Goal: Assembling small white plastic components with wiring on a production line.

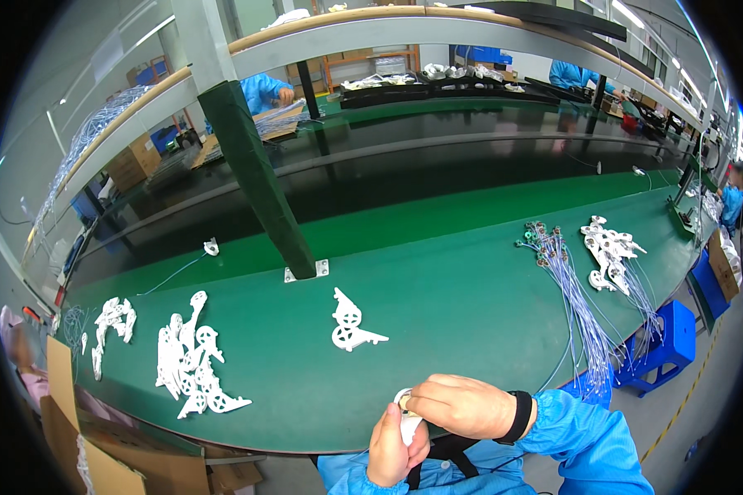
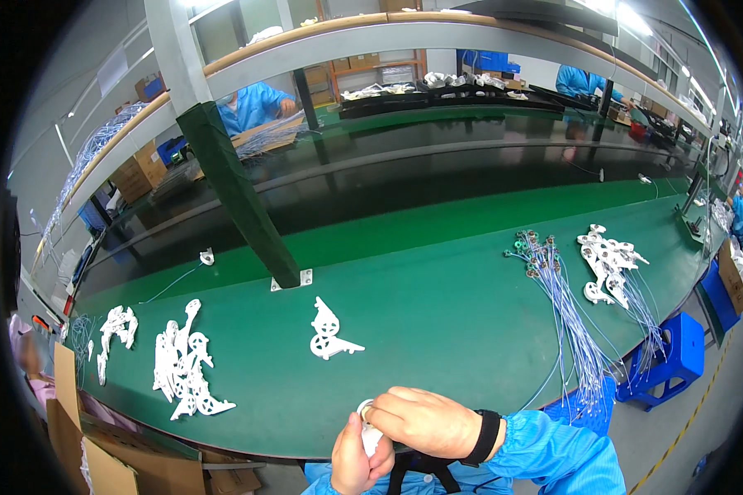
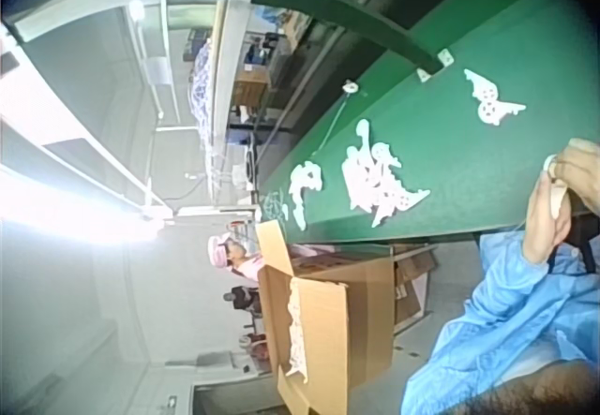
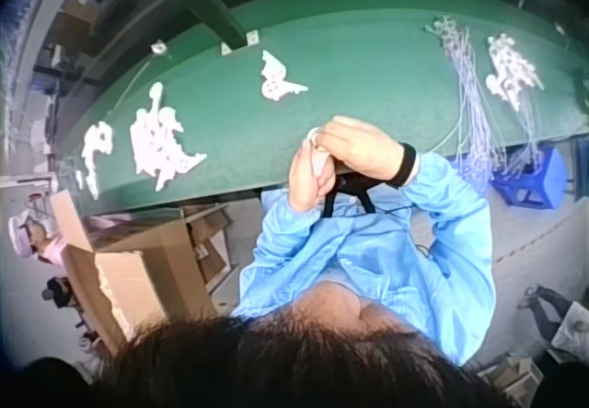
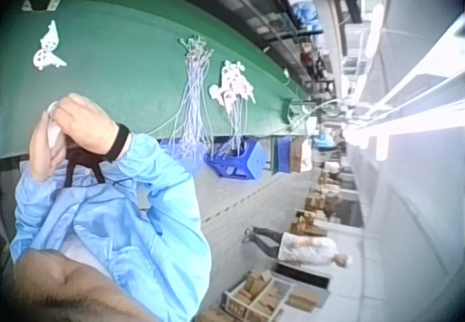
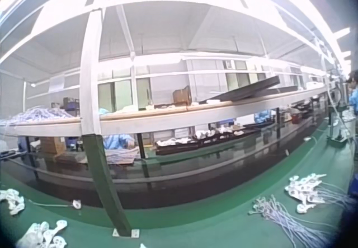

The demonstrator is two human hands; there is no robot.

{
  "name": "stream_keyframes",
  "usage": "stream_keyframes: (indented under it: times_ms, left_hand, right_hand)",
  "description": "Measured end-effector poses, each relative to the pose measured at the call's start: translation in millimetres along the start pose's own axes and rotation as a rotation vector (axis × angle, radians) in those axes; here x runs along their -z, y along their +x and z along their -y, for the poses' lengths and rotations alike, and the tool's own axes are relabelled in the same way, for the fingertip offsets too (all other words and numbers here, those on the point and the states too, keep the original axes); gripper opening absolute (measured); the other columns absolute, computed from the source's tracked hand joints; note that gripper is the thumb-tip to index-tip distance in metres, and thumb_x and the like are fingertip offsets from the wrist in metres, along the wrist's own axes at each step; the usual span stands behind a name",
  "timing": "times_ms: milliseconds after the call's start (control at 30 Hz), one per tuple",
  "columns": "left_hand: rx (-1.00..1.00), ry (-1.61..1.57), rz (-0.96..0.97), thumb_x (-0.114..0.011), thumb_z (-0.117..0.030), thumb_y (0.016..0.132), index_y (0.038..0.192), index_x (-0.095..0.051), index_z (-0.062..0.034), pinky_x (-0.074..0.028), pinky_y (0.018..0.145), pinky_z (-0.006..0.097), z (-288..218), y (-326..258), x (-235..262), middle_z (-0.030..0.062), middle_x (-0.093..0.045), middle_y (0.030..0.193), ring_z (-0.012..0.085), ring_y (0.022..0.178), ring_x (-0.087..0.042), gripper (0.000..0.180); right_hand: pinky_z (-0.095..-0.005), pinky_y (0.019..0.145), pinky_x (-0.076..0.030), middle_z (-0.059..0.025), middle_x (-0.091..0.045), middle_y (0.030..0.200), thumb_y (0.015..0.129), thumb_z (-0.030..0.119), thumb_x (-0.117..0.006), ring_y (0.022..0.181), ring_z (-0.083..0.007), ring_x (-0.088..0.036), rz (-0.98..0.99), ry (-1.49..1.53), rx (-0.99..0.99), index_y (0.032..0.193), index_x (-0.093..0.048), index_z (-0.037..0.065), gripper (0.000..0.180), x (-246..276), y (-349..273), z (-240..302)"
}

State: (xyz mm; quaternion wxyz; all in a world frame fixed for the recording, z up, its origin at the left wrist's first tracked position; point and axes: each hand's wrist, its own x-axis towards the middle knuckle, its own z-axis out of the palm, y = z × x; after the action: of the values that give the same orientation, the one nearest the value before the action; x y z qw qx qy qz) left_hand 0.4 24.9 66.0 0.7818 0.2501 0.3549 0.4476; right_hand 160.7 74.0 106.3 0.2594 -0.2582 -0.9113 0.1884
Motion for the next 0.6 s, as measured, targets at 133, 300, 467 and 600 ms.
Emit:
stream_keyframes:
  times_ms: [133, 300, 467, 600]
  left_hand:
    - [-0.016, -0.014, 0.011, -0.021, -0.043, 0.098, 0.111, -0.045, 0.0018, -0.024, 0.031, 0.023, 0, 2, -1, 0.0013, -0.035, 0.047, 0.0092, 0.033, -0.026, 0.052]
    - [-0.009, -0.018, 0.022, -0.021, -0.045, 0.098, 0.103, -0.047, 0.0025, -0.023, 0.03, 0.023, 3, 3, 0, 0.0007, -0.033, 0.045, 0.0093, 0.032, -0.026, 0.054]
    - [0.056, -0.128, 0.084, -0.019, -0.049, 0.097, 0.101, -0.048, -0.0001, -0.022, 0.031, 0.023, 8, 2, 7, 0.0, -0.032, 0.045, 0.009, 0.032, -0.025, 0.056]
    - [0.211, -0.381, 0.233, -0.019, -0.052, 0.096, 0.103, -0.047, -0.0056, -0.021, 0.032, 0.024, 2, 2, 12, -0.0002, -0.032, 0.045, 0.0089, 0.032, -0.025, 0.055]
  right_hand:
    - [-0.0319, 0.073, -0.047, -0.0088, -0.055, 0.092, 0.074, 0.005, -0.054, 0.079, -0.0244, -0.054, -0.023, -0.006, -0.015, 0.107, -0.054, -0.003, 0.033, 0, -1, -1]
    - [-0.032, 0.074, -0.047, -0.0095, -0.056, 0.091, 0.076, 0.005, -0.054, 0.08, -0.0248, -0.054, -0.032, -0.006, -0.046, 0.107, -0.054, -0.002, 0.032, 4, -3, 4]
    - [-0.0326, 0.073, -0.046, -0.01, -0.056, 0.09, 0.077, 0.006, -0.053, 0.079, -0.0246, -0.055, -0.031, -0.036, -0.054, 0.107, -0.054, -0.002, 0.031, 12, -3, 10]
    - [-0.0337, 0.073, -0.046, -0.0106, -0.056, 0.09, 0.076, 0.004, -0.057, 0.08, -0.0261, -0.055, -0.084, 0.029, -0.064, 0.103, -0.054, -0.001, 0.028, 18, -7, 10]
